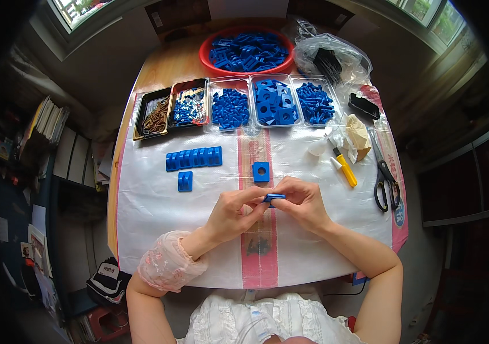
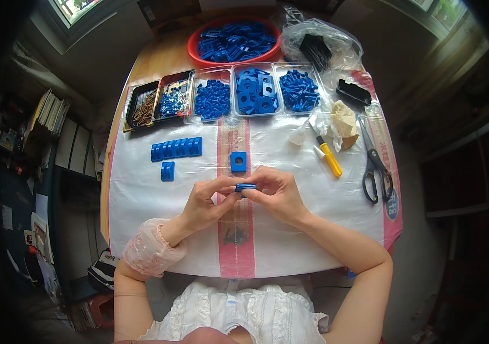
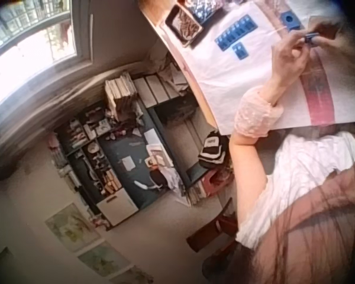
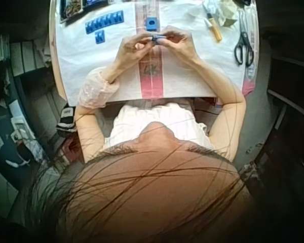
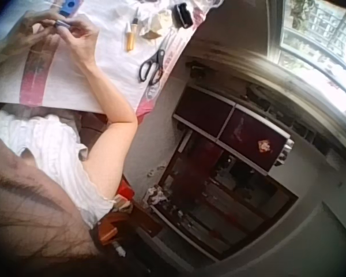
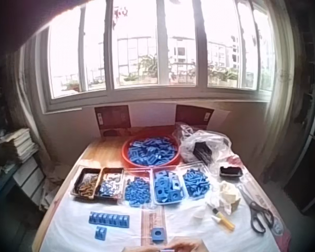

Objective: Assembling blue plastic components using adhesive at a workstation.

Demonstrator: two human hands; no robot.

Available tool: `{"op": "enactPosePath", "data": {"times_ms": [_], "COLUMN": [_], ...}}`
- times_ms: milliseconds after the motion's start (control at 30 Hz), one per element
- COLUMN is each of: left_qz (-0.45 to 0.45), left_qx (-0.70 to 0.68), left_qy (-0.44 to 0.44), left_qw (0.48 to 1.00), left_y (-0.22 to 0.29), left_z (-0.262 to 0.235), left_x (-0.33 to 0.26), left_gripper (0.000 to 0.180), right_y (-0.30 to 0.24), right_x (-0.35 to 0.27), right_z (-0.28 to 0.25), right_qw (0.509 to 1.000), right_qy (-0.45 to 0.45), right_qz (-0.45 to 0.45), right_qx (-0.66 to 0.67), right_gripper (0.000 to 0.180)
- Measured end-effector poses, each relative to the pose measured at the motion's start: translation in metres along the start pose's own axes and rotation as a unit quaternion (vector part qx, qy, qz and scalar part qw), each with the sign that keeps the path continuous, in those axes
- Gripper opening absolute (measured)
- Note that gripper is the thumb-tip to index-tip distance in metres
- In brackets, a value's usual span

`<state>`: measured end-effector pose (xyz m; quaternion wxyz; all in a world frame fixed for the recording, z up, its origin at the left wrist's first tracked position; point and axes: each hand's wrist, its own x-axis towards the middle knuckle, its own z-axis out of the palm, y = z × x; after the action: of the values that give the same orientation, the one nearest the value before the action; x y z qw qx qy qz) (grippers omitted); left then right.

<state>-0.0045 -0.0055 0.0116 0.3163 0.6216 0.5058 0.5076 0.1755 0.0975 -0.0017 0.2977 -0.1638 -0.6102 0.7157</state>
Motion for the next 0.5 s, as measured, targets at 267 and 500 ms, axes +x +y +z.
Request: {"op": "enactPosePath", "data": {"times_ms": [267,500], "left_qz": [0.010,-0.006], "left_qx": [0.011,0.001], "left_qy": [-0.003,-0.009], "left_qw": [1.000,1.000], "left_y": [0.0014,0.0007], "left_z": [-0.0011,-0.0009], "left_x": [0.0000,-0.0002], "left_gripper": [0.035,0.033], "right_y": [0.0017,0.0000], "right_x": [-0.0007,-0.0007], "right_z": [-0.0017,-0.0012], "right_qw": [1.000,1.000], "right_qy": [-0.002,-0.004], "right_qz": [0.003,0.017], "right_qx": [-0.011,0.010], "right_gripper": [0.013,0.012]}}
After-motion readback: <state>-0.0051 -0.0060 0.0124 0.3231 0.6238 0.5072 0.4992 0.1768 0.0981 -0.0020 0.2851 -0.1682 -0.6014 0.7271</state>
